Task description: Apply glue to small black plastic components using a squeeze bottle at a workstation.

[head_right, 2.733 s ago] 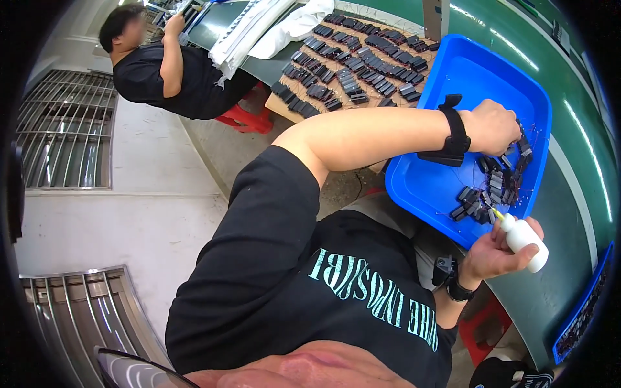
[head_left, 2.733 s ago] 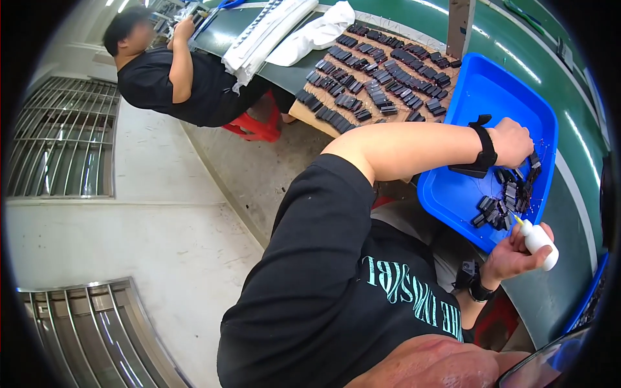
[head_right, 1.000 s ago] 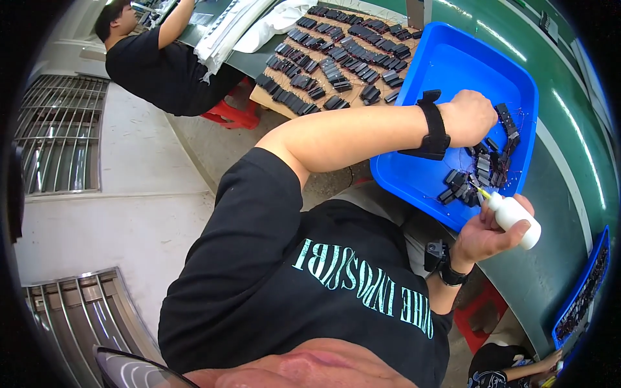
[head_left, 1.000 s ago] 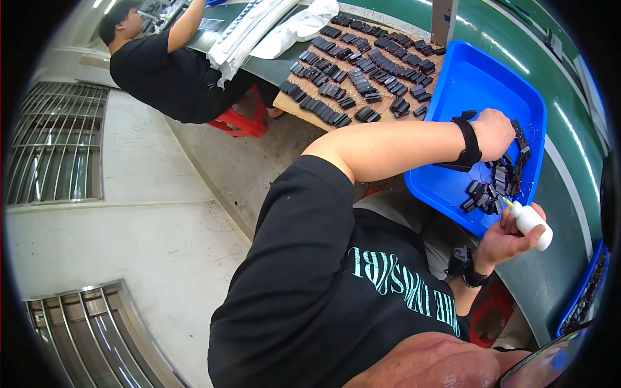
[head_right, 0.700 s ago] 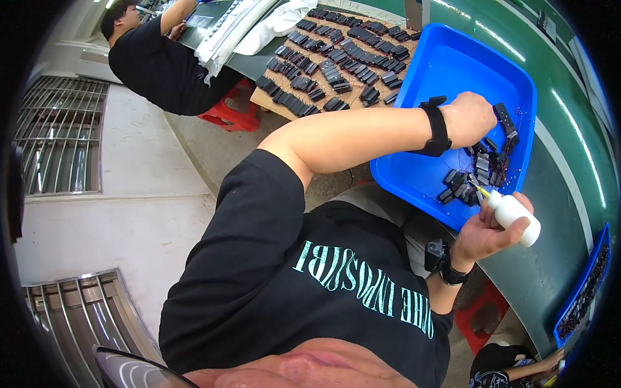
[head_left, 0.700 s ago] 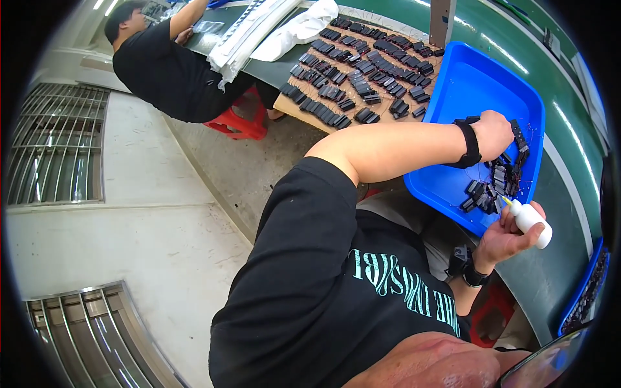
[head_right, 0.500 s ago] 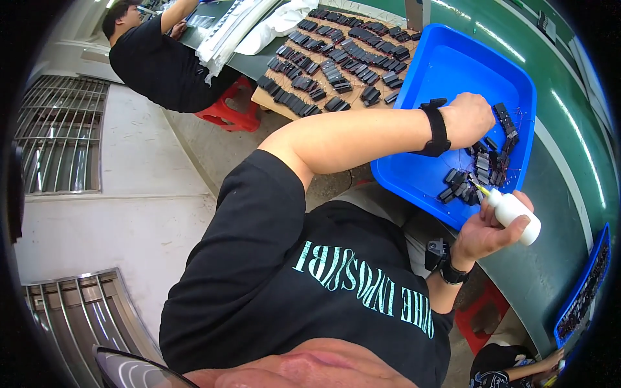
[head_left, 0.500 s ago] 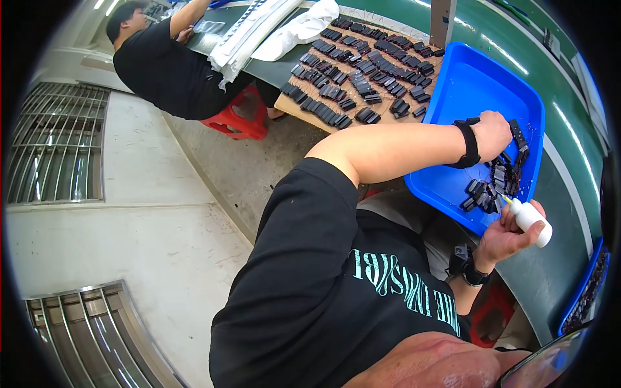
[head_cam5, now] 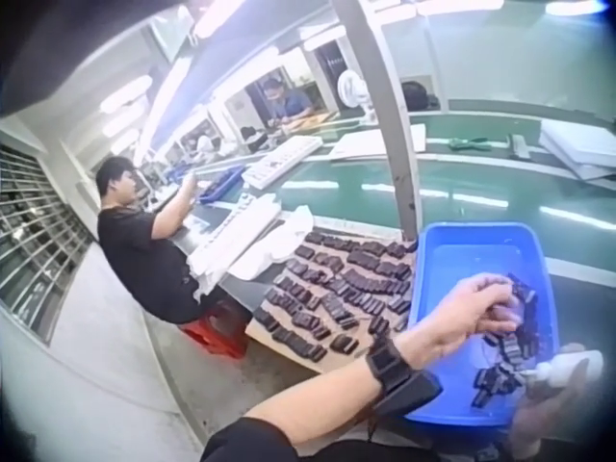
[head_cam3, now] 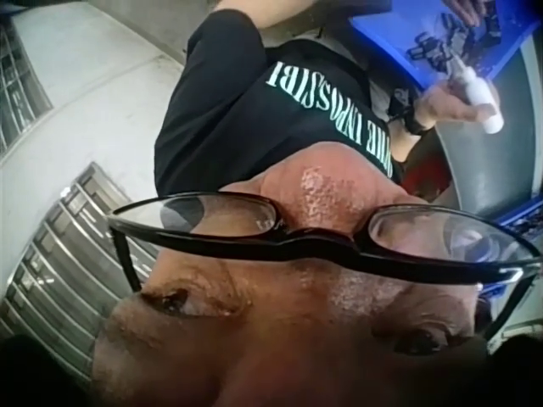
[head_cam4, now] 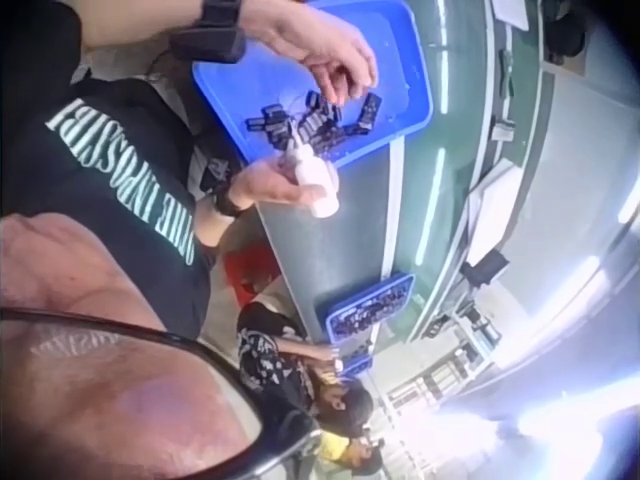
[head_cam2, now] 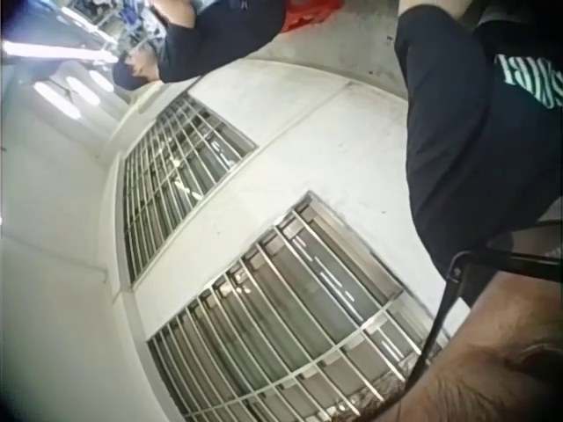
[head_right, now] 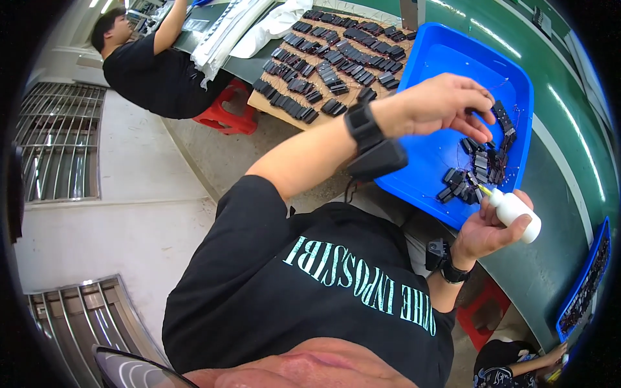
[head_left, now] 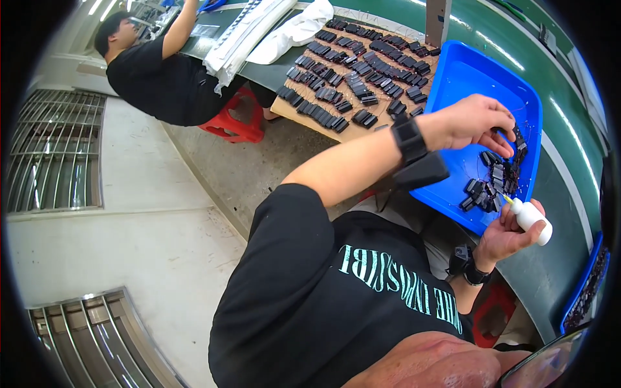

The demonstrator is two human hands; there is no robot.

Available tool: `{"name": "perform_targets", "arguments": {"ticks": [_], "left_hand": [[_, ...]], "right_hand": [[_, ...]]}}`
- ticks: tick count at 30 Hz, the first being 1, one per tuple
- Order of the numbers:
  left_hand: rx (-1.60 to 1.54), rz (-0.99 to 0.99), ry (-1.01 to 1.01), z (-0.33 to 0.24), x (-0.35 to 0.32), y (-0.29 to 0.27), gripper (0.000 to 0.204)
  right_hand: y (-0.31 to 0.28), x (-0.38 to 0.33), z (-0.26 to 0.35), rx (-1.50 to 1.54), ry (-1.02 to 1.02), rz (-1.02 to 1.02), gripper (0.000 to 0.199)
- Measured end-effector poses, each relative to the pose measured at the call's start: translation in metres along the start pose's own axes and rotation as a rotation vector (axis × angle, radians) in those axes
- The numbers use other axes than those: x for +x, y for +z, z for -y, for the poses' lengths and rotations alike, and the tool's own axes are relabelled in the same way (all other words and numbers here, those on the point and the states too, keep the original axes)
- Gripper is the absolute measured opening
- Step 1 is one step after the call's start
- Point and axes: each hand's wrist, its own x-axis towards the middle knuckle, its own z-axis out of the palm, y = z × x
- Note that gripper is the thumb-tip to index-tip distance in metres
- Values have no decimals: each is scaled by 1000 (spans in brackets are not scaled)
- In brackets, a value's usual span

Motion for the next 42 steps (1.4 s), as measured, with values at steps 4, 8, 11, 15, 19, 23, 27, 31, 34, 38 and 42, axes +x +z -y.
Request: {"name": "perform_targets", "arguments": {"ticks": [4, 8, 11, 15, 19, 23, 27, 31, 34, 38, 42], "left_hand": [[-164, 20, 9, 30, 2, 6, 28], [8, -152, 76, 48, 0, 5, 28], [86, -162, 107, 68, 5, -10, 25], [186, -164, 179, 83, 17, -23, 23], [161, -138, 176, 89, 26, -35, 24], [136, -129, 112, 90, 35, -39, 27], [191, -157, 136, 101, 48, -46, 26], [267, -155, 133, 100, 49, -49, 27], [269, -149, 136, 98, 46, -47, 27], [202, -177, 160, 96, 41, -44, 25], [212, -186, 157, 95, 44, -41, 25]], "right_hand": [[-11, 29, -11, 13, -26, -108, 54], [-15, 62, -36, 11, -126, -93, 54], [-11, 78, -62, 6, -264, -71, 54], [-12, 89, -75, -50, -431, 79, 55], [-8, 89, -82, -112, -482, 267, 54], [0, 92, -90, -145, -514, 391, 54], [-3, 103, -105, -167, -570, 412, 54], [-5, 101, -110, -163, -558, 409, 55], [-6, 96, -109, -210, -571, 399, 55], [-6, 93, -106, -227, -580, 366, 54], [-7, 95, -108, -258, -604, 325, 54]]}}
